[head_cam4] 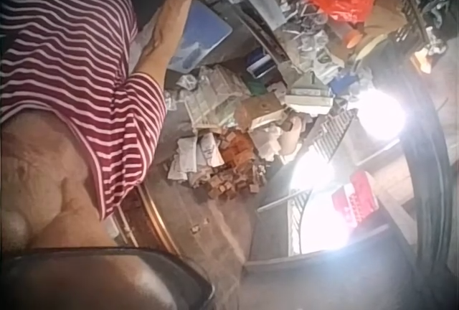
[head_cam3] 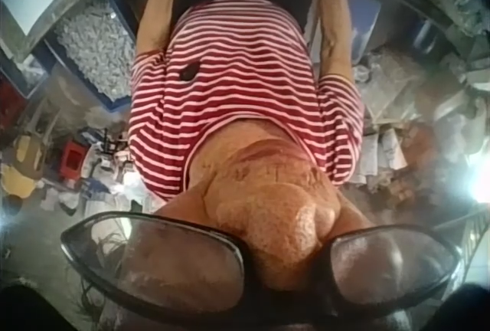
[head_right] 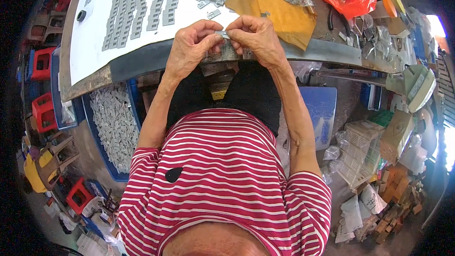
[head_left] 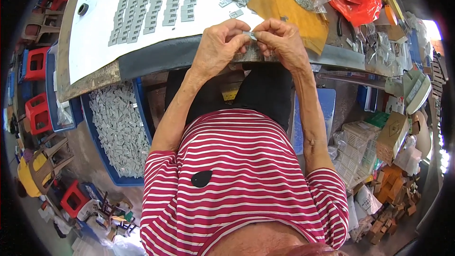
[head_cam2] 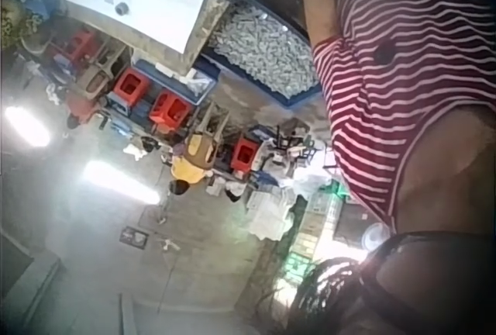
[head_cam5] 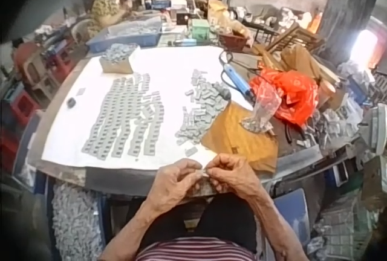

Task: Sorting and inspecting small grey industrial components at a workshop workbench.

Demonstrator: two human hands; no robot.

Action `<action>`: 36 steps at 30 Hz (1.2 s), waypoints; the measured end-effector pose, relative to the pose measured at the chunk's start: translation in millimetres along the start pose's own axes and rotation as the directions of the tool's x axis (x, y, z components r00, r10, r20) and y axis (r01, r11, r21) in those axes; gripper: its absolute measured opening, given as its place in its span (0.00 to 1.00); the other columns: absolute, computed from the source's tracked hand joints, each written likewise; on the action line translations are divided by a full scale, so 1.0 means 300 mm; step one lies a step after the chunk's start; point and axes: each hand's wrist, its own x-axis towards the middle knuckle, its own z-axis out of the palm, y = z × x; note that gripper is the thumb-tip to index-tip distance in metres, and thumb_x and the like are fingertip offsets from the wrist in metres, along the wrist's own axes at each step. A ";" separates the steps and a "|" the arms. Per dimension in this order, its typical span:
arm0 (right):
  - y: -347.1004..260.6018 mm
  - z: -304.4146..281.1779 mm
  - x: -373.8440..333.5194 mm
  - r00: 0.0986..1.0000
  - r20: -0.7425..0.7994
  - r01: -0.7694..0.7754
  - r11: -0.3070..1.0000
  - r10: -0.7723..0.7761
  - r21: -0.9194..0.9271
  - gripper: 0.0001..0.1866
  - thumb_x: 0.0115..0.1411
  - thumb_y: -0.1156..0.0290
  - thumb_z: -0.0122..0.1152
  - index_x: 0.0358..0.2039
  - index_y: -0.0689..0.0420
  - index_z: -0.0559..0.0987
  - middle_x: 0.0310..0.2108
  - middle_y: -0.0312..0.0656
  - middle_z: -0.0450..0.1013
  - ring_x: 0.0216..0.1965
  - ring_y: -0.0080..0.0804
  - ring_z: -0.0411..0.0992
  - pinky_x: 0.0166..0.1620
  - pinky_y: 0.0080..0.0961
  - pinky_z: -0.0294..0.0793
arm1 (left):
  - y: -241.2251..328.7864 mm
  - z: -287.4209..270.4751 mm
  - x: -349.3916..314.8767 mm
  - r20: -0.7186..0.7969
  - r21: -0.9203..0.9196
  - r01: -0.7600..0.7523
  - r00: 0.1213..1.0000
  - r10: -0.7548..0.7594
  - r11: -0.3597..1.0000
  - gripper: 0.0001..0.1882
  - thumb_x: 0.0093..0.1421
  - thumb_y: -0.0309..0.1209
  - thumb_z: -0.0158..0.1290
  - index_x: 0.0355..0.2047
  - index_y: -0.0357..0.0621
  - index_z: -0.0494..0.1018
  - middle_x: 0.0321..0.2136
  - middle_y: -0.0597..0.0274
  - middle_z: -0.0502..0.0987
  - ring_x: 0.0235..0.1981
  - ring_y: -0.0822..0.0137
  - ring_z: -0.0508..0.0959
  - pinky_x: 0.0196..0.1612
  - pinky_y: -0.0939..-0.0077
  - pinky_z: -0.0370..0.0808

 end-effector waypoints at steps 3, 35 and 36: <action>0.002 0.004 0.004 1.000 0.008 0.014 1.000 -0.013 -0.025 0.04 0.52 0.76 0.56 0.27 0.64 0.75 0.16 0.33 0.68 0.16 0.16 0.64 0.18 0.12 0.62 | -0.013 -0.002 0.000 0.003 -0.019 -0.016 1.000 0.016 1.000 0.10 0.57 0.26 0.50 0.39 0.34 0.70 0.26 0.63 0.76 0.25 0.78 0.73 0.29 0.88 0.72; 0.007 0.021 0.016 0.999 -0.013 0.038 0.997 -0.038 0.065 0.08 0.56 0.75 0.52 0.33 0.67 0.74 0.25 0.38 0.70 0.21 0.17 0.65 0.23 0.12 0.64 | -0.058 -0.380 -0.120 -0.323 0.711 -0.035 0.870 0.371 0.702 0.07 0.46 0.25 0.54 0.27 0.37 0.73 0.23 0.55 0.71 0.25 0.59 0.73 0.30 0.70 0.69; 0.009 0.018 0.016 0.999 -0.011 0.034 0.997 -0.033 0.066 0.08 0.56 0.75 0.52 0.33 0.67 0.74 0.25 0.38 0.70 0.21 0.17 0.65 0.23 0.12 0.64 | -0.060 -0.388 -0.118 -0.317 0.720 -0.020 0.880 0.354 0.694 0.07 0.46 0.25 0.54 0.27 0.37 0.74 0.23 0.55 0.71 0.26 0.60 0.72 0.32 0.69 0.69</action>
